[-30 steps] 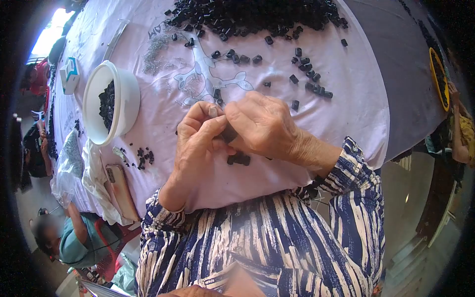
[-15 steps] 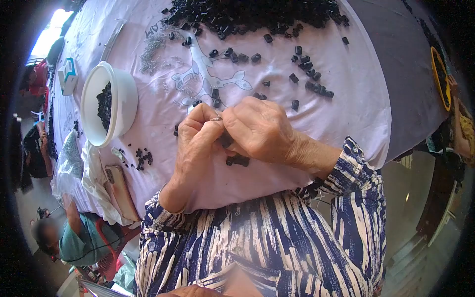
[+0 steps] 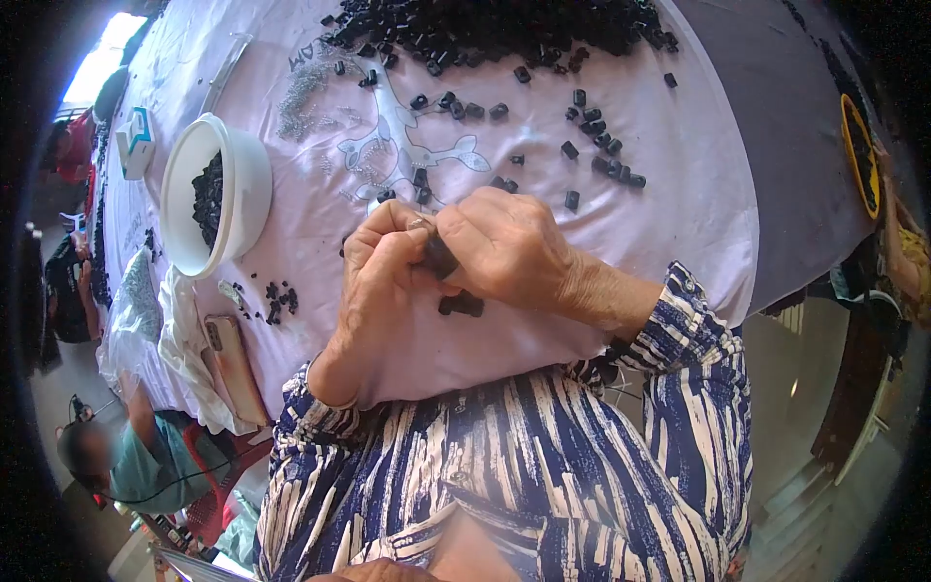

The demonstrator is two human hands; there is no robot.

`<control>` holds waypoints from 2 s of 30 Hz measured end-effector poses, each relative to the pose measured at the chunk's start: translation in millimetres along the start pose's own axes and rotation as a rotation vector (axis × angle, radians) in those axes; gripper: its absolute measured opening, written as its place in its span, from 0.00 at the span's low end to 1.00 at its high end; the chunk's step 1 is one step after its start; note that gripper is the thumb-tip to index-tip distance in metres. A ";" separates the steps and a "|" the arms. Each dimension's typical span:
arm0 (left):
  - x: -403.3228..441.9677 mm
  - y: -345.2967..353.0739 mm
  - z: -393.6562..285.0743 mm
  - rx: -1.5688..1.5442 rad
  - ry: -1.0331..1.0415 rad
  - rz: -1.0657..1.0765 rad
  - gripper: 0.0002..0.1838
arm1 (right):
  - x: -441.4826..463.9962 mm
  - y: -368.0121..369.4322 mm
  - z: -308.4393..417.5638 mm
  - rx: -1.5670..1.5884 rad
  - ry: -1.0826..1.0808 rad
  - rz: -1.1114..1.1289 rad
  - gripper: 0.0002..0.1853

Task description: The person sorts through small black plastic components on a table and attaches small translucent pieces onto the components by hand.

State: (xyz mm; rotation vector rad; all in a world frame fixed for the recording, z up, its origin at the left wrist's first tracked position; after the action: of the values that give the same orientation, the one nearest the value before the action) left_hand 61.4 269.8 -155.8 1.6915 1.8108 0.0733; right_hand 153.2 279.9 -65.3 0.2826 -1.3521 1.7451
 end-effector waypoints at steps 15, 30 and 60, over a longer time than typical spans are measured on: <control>-0.9 4.9 -0.8 0.106 -0.016 0.039 0.04 | 2.2 -16.4 -14.4 0.144 0.047 0.005 0.28; -9.2 10.0 -4.1 0.187 0.101 0.104 0.07 | -16.3 -43.0 -113.4 -0.124 0.556 0.007 0.13; -10.3 18.6 -4.9 0.368 0.125 0.087 0.06 | -24.3 -12.5 -44.3 0.003 0.251 0.379 0.26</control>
State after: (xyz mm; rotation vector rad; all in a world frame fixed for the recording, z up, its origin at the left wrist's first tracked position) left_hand 74.8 265.5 -139.1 2.0610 1.9302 -0.1278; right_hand 190.9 306.4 -89.4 -0.2016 -1.2757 2.0133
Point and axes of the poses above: each hand's wrist, its own x-axis towards the middle knuckle, its own y-axis out of the palm, z = x × y, the point moved 10 cm from there along x, towards the middle knuckle, and after that the axes turned 5 degrees about -z, right-handed, at the moved point
